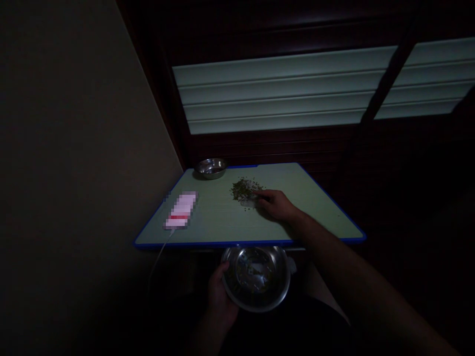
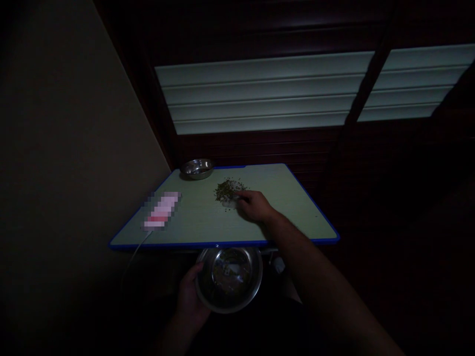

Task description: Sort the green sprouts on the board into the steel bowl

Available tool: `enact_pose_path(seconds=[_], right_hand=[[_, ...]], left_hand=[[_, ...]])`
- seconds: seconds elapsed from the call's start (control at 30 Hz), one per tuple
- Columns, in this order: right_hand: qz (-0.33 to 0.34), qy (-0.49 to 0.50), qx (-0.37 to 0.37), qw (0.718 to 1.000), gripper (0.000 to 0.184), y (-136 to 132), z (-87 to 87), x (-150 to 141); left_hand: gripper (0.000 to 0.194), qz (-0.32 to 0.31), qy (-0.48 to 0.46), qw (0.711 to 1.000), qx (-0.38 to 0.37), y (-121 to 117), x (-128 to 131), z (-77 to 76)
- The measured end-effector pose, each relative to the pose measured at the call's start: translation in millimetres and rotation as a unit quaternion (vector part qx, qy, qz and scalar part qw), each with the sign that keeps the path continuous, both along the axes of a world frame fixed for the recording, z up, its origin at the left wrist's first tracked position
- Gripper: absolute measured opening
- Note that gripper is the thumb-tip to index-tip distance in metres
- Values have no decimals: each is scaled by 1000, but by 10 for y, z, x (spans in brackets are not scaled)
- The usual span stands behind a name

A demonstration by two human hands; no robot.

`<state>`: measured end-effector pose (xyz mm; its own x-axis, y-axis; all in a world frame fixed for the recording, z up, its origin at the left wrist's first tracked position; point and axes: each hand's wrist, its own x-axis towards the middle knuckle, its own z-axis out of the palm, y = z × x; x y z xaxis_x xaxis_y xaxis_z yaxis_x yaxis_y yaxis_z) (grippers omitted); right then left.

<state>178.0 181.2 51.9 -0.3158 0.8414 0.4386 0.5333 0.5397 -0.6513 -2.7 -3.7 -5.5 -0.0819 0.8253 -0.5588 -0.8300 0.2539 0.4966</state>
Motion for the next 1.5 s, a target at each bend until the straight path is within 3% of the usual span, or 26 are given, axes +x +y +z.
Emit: enact_pose_path(seconds=[0.73, 1.07, 1.5], right_hand=[[9, 0, -68, 998, 39, -66, 60, -7], [67, 20, -147, 987, 41, -127, 99, -17], [160, 29, -270, 949, 42, -279, 259, -22]], left_hand=[[21, 13, -5, 999, -29, 9, 8, 21], [20, 11, -3, 1000, -19, 2, -3, 22], [16, 28, 31, 999, -11, 3, -5, 15]])
